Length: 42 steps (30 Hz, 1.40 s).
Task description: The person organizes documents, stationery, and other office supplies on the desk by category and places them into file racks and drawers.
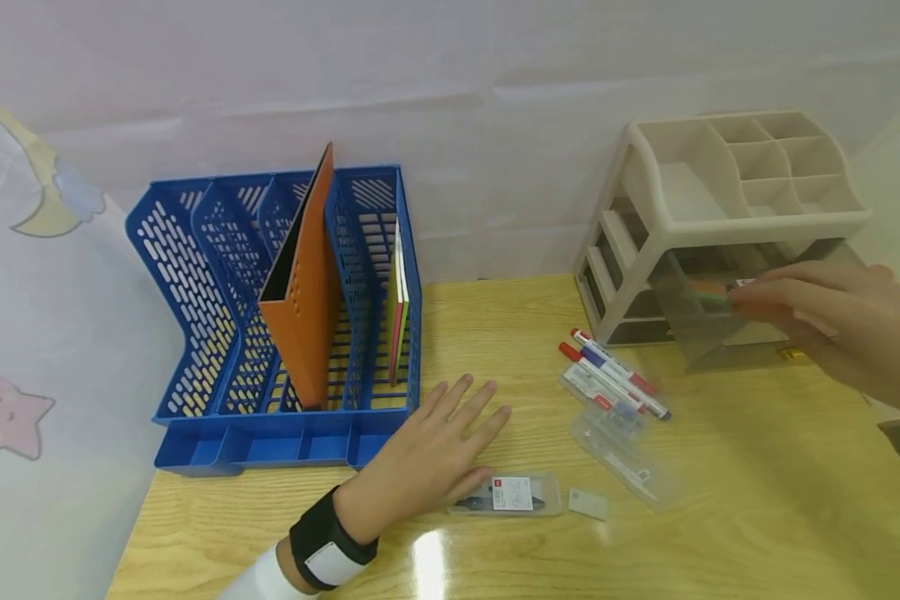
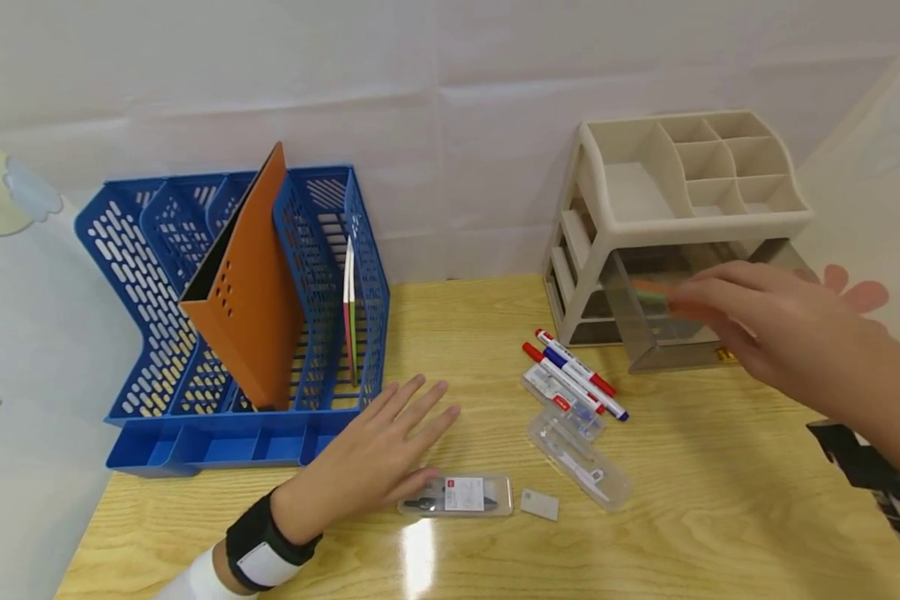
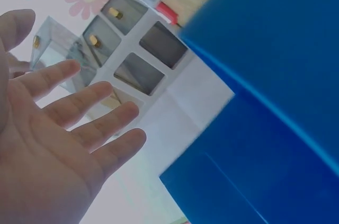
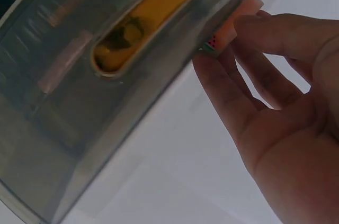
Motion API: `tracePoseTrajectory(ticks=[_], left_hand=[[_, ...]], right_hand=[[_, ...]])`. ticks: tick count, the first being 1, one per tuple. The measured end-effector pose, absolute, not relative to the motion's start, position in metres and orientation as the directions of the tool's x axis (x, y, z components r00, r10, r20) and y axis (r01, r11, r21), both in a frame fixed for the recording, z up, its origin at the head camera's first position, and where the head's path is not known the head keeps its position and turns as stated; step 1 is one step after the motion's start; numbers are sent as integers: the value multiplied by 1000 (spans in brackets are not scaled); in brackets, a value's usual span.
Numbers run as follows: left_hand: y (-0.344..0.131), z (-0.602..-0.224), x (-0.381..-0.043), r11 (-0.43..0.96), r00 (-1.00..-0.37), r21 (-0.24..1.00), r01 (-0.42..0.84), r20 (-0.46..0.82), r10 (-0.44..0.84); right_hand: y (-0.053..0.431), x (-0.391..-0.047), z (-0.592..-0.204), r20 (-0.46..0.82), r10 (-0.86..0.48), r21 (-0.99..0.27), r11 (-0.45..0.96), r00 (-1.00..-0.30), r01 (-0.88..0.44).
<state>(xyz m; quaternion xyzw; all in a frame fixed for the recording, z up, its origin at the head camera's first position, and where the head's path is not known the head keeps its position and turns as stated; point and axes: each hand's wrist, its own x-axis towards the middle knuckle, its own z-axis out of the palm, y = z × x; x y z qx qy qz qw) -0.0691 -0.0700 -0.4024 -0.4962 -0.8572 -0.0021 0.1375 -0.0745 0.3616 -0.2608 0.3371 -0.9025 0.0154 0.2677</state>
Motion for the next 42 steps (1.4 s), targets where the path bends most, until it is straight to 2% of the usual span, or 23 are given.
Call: tracePoseTrajectory(ticks=[3, 6, 11, 14, 27, 35, 42], left_hand=[[-67, -402, -69, 508, -477, -106, 855, 225, 850], [-65, -401, -71, 518, -488, -102, 849, 223, 844], [-63, -401, -74, 537, -507, -97, 838, 226, 832], [-62, -401, -75, 551, -524, -89, 830, 219, 823], [-62, -400, -75, 573, -553, -67, 817, 192, 811], [-63, -399, -73, 565, -546, -52, 824, 197, 814], [-63, -397, -73, 567, -549, -53, 822, 189, 814]], right_hand=[[366, -79, -263, 406, -569, 105, 806, -715, -582], [369, -85, -268, 366, -546, 37, 818, -754, -574], [375, -99, -279, 351, -589, -39, 768, -728, -640], [379, -106, -282, 284, -599, -67, 766, -749, -639], [379, -120, -284, 128, -559, -65, 820, -819, -569], [376, -121, -285, 80, -527, -72, 844, -846, -532], [373, -125, -287, 104, -525, -53, 845, -845, -532]])
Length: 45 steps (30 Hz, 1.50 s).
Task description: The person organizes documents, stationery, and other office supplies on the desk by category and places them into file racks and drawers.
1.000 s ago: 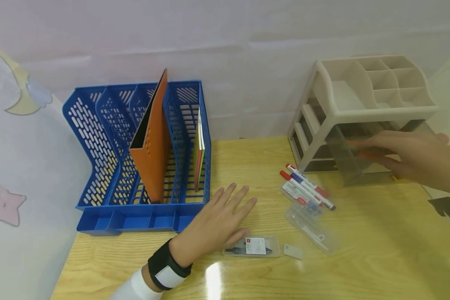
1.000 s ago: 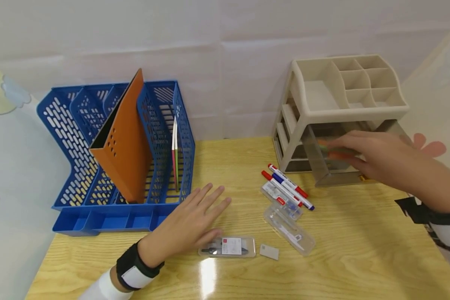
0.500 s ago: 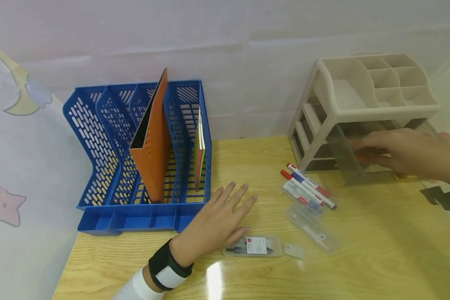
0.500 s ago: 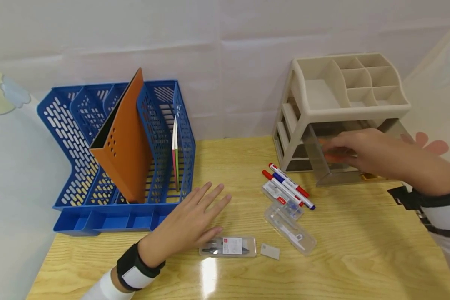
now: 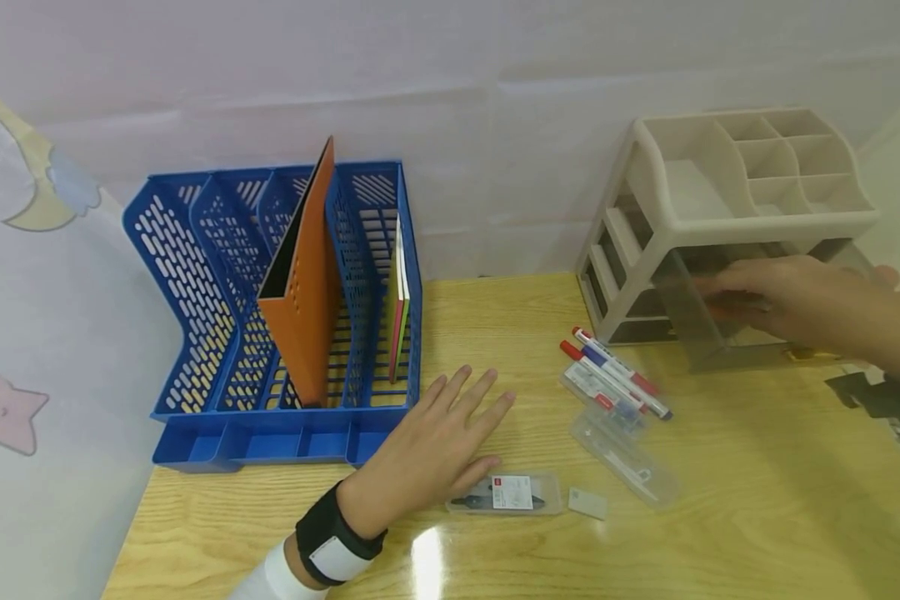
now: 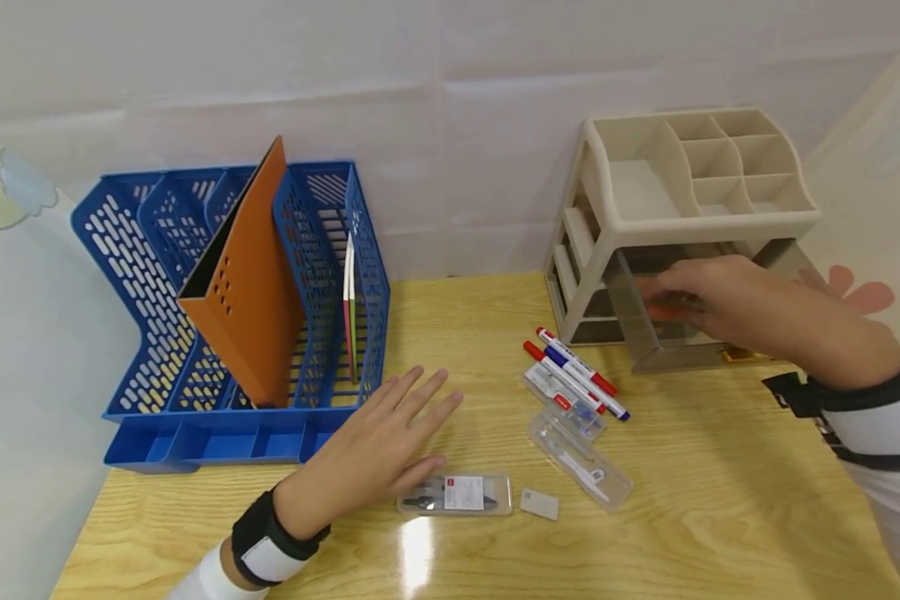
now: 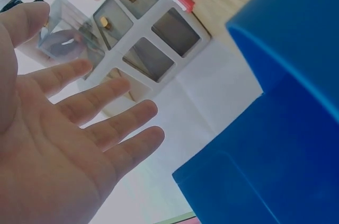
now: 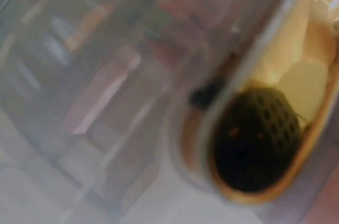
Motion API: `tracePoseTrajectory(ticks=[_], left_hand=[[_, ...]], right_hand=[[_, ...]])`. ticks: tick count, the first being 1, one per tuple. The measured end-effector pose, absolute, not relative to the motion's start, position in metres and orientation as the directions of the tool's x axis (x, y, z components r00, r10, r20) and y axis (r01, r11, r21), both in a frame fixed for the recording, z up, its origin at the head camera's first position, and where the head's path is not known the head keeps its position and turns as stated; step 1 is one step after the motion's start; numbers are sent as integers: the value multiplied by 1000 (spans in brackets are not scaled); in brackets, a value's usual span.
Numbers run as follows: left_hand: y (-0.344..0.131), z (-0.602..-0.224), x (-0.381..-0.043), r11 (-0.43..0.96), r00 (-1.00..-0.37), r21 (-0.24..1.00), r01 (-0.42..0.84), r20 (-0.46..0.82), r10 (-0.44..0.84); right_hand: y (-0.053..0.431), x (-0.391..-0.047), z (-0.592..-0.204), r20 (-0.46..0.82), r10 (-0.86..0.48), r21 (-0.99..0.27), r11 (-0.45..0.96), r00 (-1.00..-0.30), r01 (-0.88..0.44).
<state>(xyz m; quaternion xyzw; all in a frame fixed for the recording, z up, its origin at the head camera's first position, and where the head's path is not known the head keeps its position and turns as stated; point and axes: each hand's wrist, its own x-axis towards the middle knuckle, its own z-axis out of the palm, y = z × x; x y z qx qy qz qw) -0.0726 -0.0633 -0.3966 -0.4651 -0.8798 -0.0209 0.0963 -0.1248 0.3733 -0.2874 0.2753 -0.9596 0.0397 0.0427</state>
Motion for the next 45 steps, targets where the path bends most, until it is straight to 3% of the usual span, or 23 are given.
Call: tracePoseTrajectory(ticks=[9, 12, 18, 22, 30, 38, 45], left_hand=[[-65, -396, -73, 579, -563, -57, 813, 175, 808], [-65, -396, -73, 579, -564, -53, 814, 170, 808], [-67, -396, -72, 580, -568, -43, 814, 156, 808], [-68, -397, -70, 579, -569, -20, 815, 158, 807], [-69, -401, -68, 549, -542, -7, 836, 156, 826], [-71, -406, -65, 519, -511, -8, 855, 164, 844], [-76, -409, -63, 519, -507, -6, 855, 206, 837]], right_hand=[[370, -128, -291, 178, -619, -18, 775, -765, -631], [370, -128, -290, 185, -605, -19, 786, -775, -618], [373, -123, -286, 86, -475, -83, 872, -876, -482], [375, -118, -281, 189, -475, -77, 866, -860, -495], [357, -96, -268, 414, -494, -42, 829, -764, -558], [332, -77, -272, 654, -538, 35, 724, -532, -689], [303, -59, -283, 703, -571, 24, 613, -423, -789]])
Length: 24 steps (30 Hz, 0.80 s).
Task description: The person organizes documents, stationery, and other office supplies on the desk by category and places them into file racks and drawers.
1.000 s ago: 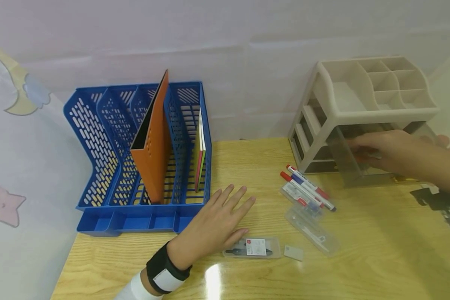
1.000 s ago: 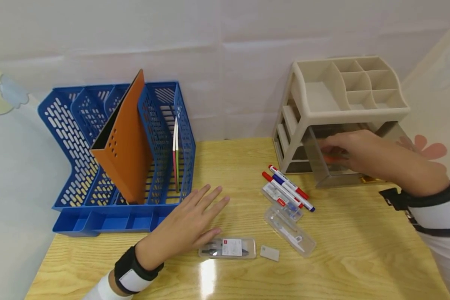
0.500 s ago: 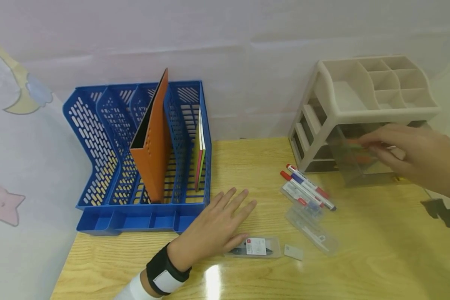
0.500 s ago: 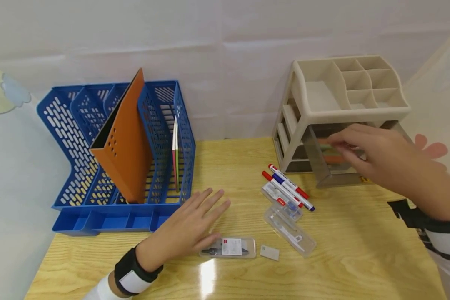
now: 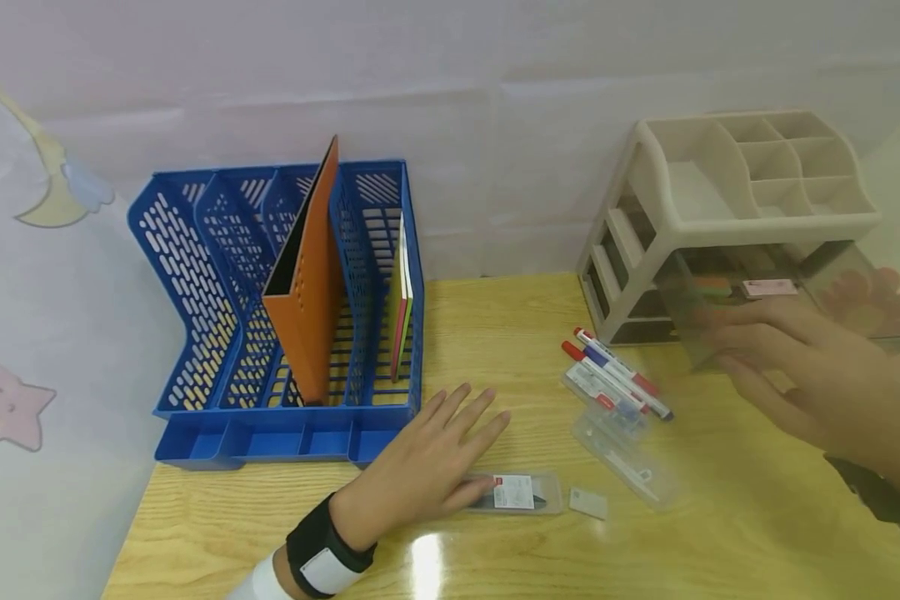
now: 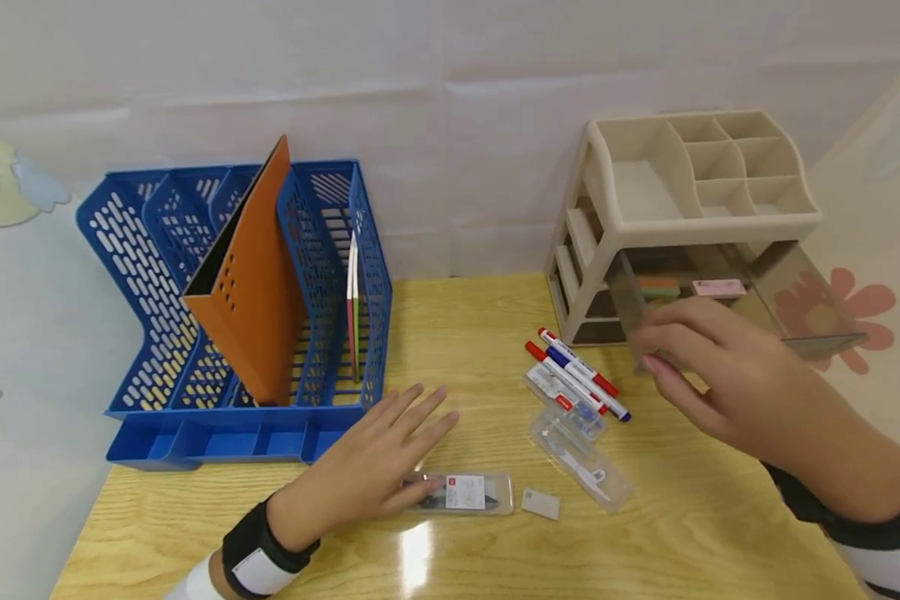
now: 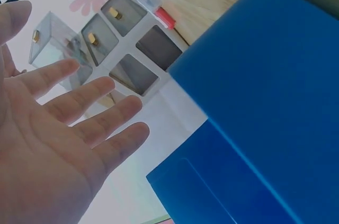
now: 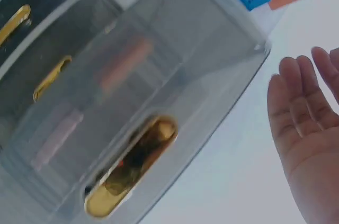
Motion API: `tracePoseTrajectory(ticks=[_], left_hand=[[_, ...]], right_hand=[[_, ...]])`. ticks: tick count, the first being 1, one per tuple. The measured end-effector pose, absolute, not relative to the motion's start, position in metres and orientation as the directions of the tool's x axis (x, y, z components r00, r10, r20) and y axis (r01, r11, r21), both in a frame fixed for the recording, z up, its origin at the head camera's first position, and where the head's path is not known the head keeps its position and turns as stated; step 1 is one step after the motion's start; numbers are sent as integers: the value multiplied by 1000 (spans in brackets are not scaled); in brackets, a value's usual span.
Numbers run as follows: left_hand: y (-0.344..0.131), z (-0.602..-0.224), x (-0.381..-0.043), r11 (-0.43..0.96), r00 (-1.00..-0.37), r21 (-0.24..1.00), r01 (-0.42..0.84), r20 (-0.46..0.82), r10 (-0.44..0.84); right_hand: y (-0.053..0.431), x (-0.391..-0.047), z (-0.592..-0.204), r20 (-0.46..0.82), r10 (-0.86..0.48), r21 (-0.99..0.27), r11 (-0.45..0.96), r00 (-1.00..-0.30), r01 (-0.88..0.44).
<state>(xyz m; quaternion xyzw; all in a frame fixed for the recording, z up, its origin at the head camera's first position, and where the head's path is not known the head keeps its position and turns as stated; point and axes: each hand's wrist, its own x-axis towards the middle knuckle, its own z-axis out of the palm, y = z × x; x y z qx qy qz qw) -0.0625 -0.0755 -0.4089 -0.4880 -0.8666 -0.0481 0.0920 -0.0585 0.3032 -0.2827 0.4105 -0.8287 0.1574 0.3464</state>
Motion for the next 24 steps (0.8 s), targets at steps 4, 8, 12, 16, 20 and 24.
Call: tracePoseTrajectory(ticks=[4, 8, 12, 16, 20, 24], left_hand=[[-79, -410, -60, 522, -507, -15, 853, 212, 835], [-81, -411, -58, 526, -510, -24, 850, 215, 833], [-83, -413, -56, 533, -516, -22, 846, 215, 829], [-85, -414, -55, 536, -518, -18, 844, 227, 824], [-87, -413, -55, 543, -525, -14, 839, 237, 817], [-88, -413, -55, 547, -532, -4, 837, 229, 815]], right_hand=[[286, -49, -286, 688, -636, 103, 562, -349, -821], [268, -41, -289, 659, -684, 147, 524, -311, -839], [257, -38, -300, 647, -706, 125, 471, -288, -873], [254, -35, -319, 645, -709, 109, 454, -284, -885], [252, -30, -338, 628, -714, 77, 452, -309, -889], [249, -26, -358, 591, -732, 24, 437, -340, -899]])
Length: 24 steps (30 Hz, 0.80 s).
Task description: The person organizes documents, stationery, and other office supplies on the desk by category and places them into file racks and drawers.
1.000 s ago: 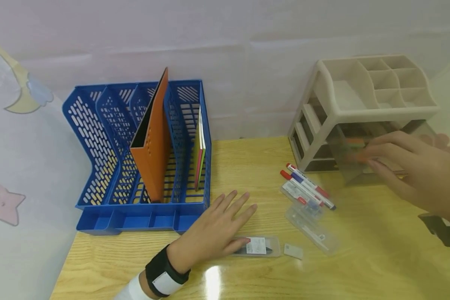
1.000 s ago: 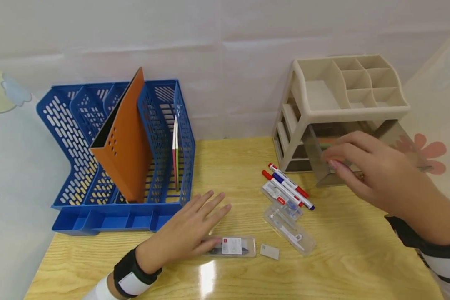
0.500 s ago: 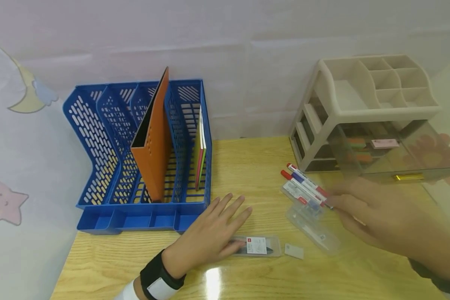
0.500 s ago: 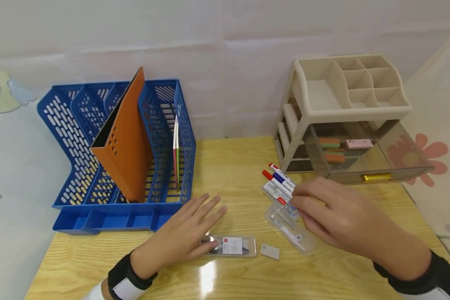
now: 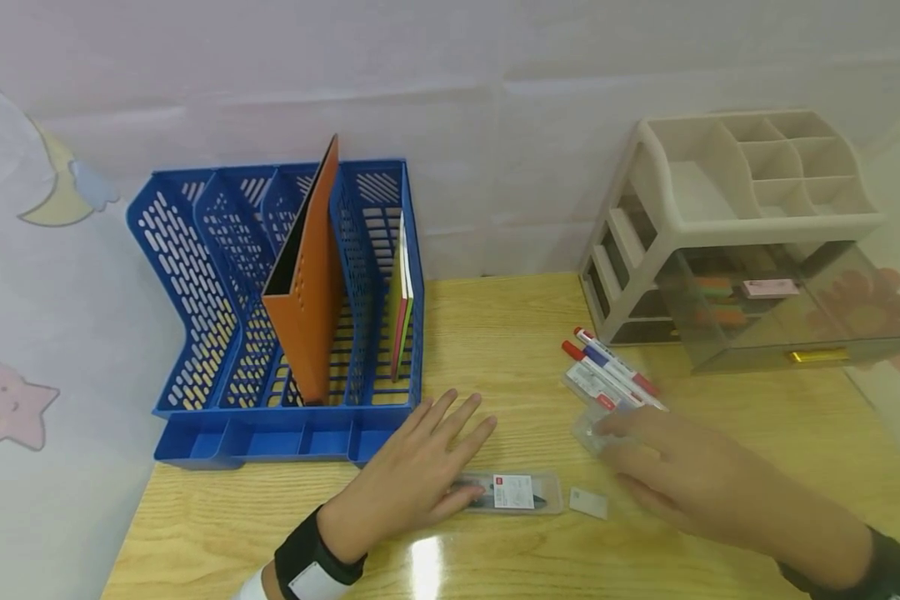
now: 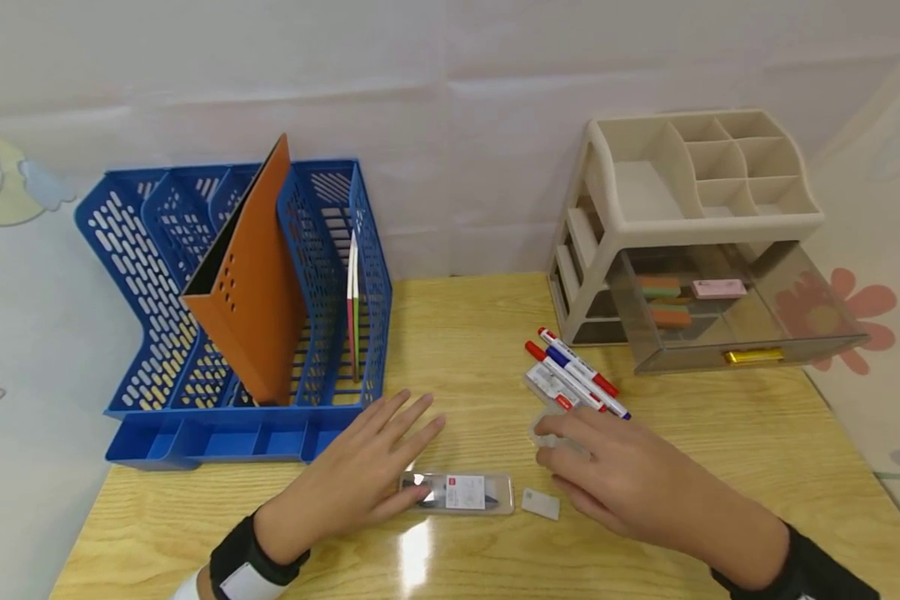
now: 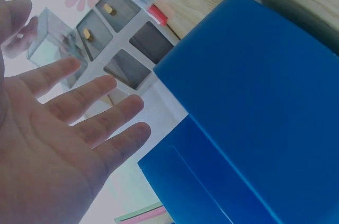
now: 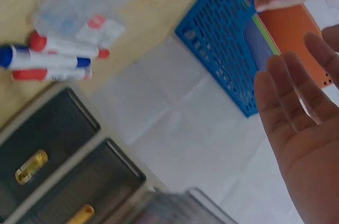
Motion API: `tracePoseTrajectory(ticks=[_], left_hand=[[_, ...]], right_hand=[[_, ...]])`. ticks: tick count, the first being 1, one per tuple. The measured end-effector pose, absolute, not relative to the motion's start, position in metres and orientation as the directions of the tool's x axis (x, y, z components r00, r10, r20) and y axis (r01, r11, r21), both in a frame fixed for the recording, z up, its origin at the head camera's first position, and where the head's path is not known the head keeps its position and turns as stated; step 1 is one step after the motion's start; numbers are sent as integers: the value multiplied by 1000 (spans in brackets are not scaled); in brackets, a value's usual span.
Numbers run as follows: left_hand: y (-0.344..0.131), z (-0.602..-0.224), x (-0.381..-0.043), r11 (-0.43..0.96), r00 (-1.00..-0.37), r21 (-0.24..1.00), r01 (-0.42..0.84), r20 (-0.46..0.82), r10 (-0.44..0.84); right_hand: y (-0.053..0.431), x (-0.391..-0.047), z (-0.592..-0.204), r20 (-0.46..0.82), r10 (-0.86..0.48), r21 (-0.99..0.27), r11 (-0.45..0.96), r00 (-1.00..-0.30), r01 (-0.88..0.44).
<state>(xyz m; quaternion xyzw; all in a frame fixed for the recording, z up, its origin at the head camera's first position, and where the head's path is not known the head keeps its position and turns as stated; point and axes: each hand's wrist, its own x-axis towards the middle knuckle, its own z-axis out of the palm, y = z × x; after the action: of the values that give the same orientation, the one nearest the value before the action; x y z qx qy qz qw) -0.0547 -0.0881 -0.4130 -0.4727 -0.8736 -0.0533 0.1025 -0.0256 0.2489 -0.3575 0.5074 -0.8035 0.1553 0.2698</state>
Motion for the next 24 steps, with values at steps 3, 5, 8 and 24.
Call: tracePoseTrajectory(ticks=[3, 5, 8, 24], left_hand=[[-88, -414, -54, 547, -534, 6, 837, 223, 816], [-88, -414, -54, 545, -533, 8, 838, 222, 817], [-88, -415, -53, 542, -531, 14, 840, 225, 817], [-93, -421, -49, 540, -526, -22, 841, 200, 827]], right_hand=[[250, -20, -371, 506, -758, -18, 469, -412, -883], [251, -16, -379, 441, -768, -32, 503, -463, -864], [252, -13, -388, 377, -776, -45, 530, -506, -847], [249, -10, -417, 232, -789, -153, 548, -569, -823]])
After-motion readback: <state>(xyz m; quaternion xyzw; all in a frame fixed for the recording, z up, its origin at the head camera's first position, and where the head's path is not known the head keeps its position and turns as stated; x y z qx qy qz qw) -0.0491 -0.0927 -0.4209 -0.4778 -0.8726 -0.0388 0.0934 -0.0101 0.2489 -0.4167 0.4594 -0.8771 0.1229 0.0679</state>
